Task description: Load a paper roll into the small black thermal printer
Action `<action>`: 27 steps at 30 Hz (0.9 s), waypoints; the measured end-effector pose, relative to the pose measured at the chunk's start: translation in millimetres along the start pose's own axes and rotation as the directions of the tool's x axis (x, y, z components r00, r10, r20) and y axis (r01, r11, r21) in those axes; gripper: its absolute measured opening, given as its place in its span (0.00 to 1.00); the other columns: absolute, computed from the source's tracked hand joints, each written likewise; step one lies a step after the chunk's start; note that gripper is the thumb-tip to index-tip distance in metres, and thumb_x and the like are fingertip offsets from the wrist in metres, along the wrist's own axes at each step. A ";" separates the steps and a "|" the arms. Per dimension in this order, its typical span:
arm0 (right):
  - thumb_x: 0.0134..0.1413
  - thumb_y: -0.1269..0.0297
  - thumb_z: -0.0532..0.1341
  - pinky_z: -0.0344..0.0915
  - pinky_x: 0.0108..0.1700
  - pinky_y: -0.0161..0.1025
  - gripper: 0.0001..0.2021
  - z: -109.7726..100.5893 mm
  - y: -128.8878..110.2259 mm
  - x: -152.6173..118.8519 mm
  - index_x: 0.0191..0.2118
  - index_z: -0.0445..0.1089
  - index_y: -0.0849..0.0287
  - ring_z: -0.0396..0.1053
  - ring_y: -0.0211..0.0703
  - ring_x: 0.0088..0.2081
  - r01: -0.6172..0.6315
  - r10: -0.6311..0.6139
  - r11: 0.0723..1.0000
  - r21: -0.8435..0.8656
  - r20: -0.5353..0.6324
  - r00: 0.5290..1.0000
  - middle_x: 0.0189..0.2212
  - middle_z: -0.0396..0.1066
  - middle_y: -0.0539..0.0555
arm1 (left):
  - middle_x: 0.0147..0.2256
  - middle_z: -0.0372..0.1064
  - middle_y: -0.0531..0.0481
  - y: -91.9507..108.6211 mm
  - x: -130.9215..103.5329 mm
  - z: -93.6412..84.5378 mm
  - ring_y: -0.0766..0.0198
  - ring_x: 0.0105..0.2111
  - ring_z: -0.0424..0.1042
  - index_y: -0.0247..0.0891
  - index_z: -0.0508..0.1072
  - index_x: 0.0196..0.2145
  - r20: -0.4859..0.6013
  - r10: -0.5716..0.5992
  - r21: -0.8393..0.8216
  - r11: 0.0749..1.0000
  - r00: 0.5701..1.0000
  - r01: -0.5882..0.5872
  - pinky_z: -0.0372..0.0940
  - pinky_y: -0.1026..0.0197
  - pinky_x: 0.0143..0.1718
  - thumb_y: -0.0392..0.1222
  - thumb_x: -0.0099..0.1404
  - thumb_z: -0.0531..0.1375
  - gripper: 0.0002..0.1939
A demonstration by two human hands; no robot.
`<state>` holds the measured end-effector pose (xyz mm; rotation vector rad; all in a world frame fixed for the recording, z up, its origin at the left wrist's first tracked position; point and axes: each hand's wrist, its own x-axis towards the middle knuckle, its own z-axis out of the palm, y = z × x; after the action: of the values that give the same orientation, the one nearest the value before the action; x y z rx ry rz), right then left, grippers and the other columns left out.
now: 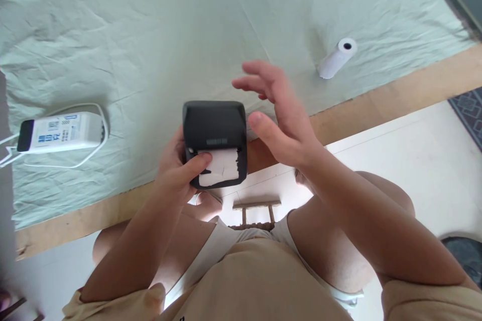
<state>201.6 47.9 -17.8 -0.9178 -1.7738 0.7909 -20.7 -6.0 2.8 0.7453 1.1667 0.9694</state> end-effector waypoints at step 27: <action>0.66 0.54 0.62 0.77 0.51 0.53 0.15 -6.5 -9.1 -3.2 0.55 0.67 0.49 0.77 0.54 0.50 0.107 -0.074 0.952 -0.287 0.123 0.990 0.48 0.78 0.57 | 0.36 0.82 0.52 -2.3 3.9 9.5 0.58 0.35 0.82 0.44 0.80 0.49 -0.156 -0.089 -0.166 0.984 0.984 0.063 0.73 0.62 0.28 0.63 0.67 0.69 0.23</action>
<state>206.4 41.3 -9.5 -0.9913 -2.0542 0.5355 -10.6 -3.3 1.6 0.4965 1.2331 1.0610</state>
